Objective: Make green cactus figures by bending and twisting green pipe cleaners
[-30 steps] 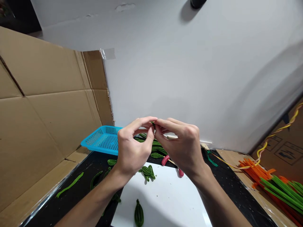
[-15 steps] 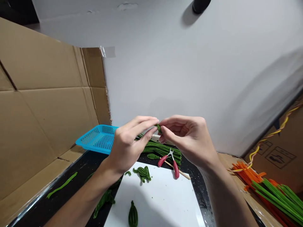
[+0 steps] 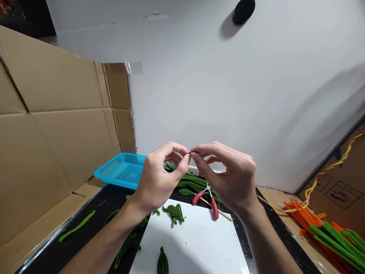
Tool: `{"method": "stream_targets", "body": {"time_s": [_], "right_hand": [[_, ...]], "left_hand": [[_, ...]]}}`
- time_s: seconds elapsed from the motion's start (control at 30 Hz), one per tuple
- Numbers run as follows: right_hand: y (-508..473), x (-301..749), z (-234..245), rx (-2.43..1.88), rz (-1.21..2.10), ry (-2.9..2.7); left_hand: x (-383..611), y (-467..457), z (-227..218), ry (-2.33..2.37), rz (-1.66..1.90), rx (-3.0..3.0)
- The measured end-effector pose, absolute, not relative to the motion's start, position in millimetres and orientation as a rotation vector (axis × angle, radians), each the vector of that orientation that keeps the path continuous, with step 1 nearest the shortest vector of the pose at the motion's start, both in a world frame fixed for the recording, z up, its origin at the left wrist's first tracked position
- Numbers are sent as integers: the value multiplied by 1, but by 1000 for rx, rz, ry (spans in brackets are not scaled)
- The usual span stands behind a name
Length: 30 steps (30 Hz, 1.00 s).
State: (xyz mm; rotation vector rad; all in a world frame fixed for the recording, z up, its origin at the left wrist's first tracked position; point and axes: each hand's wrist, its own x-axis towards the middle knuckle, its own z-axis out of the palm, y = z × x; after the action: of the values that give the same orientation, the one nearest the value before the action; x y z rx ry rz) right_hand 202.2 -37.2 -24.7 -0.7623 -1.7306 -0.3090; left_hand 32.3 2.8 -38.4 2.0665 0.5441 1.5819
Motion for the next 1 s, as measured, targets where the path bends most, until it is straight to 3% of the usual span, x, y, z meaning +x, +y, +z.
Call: {"method": "stream_targets", "body": {"time_s": [0.33, 0.77, 1.0], "right_hand": [[-36, 198, -28, -791, -321, -1710], [-35, 190, -39, -954, -752, -1648], [-42, 192, -28, -921, -619, -1628]], "left_hand": [[31, 7, -39, 555, 1282, 2086], [42, 6, -46, 696, 1526, 2274], [38, 10, -45, 565, 1617, 2321]]}}
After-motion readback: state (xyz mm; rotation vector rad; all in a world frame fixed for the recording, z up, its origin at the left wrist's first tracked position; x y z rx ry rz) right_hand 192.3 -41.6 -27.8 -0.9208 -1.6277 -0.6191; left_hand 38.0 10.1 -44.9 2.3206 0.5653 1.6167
